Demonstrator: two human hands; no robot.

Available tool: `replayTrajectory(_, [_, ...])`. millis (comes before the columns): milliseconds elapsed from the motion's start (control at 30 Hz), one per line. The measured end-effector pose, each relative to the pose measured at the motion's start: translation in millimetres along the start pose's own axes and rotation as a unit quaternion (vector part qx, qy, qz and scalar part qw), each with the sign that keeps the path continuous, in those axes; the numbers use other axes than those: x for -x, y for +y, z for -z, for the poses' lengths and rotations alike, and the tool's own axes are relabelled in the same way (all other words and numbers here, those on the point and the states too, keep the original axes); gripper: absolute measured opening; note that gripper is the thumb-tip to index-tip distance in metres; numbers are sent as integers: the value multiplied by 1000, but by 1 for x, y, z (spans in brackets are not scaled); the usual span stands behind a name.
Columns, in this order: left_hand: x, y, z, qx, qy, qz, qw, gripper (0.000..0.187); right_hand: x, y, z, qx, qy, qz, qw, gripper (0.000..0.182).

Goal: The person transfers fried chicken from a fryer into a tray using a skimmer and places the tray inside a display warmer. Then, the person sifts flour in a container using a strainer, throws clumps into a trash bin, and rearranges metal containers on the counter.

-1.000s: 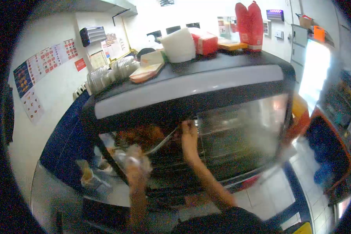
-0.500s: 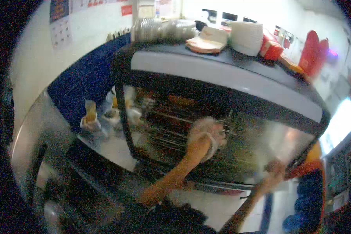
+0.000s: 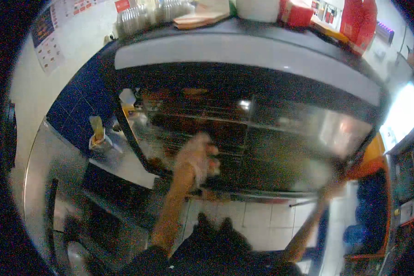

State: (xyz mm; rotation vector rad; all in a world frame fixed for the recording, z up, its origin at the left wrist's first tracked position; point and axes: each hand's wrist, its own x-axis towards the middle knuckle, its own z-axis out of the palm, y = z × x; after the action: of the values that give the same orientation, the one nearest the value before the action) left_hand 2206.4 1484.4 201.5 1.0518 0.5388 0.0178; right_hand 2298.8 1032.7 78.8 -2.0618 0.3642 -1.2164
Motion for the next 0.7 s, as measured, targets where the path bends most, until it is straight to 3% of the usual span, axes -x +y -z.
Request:
replayTrajectory(33, [-7, 19, -6, -41, 27, 14, 999, 40, -4, -3, 1, -4, -15, -38, 999, 41])
replayTrajectory(67, [-11, 24, -1, 35, -32, -67, 997, 39, -4, 3, 0, 3, -20, -37, 999, 41])
replayTrajectory(100, [-15, 28, 6, 113, -89, -150, 978, 39, -2, 9, -4, -49, 3, 8, 999, 42])
replayTrajectory(133, [-23, 37, 8, 100, -87, -180, 975, 45, -4, 14, -9, -103, 25, 53, 993, 43])
replayTrajectory(167, [-33, 44, 11, 86, -83, -210, 970, 51, -5, -5, -5, 32, 32, -19, 999, 44])
replayTrajectory(200, [-42, 48, 15, 89, -76, -207, 971, 51, -6, 0, -4, 33, 24, -16, 999, 44])
replayTrajectory(267, [-62, 53, 26, 182, -139, -287, 930, 50, -6, 9, -3, 4, -5, -26, 1000, 45])
replayTrajectory(400, [-63, 50, 36, 144, -185, -331, 914, 46, -1, 9, -12, 25, 39, 11, 999, 44])
replayTrajectory(467, [-24, 39, 22, 170, -49, -286, 942, 44, 2, -1, -14, -43, 19, -66, 997, 42])
replayTrajectory(533, [3, 0, 47, 98, -79, -219, 967, 38, 14, -20, -18, -37, 19, -72, 997, 40])
replayTrajectory(567, [10, -22, 53, 60, 2, -148, 987, 40, 24, -31, -18, -31, 8, -74, 997, 39])
replayTrajectory(633, [-13, -144, 127, -116, -46, -129, 984, 36, 45, -64, -22, -53, -7, -66, 996, 34])
replayTrajectory(700, [-27, -272, 213, -276, -95, -148, 945, 34, 74, -89, -26, -55, -5, -57, 997, 28])
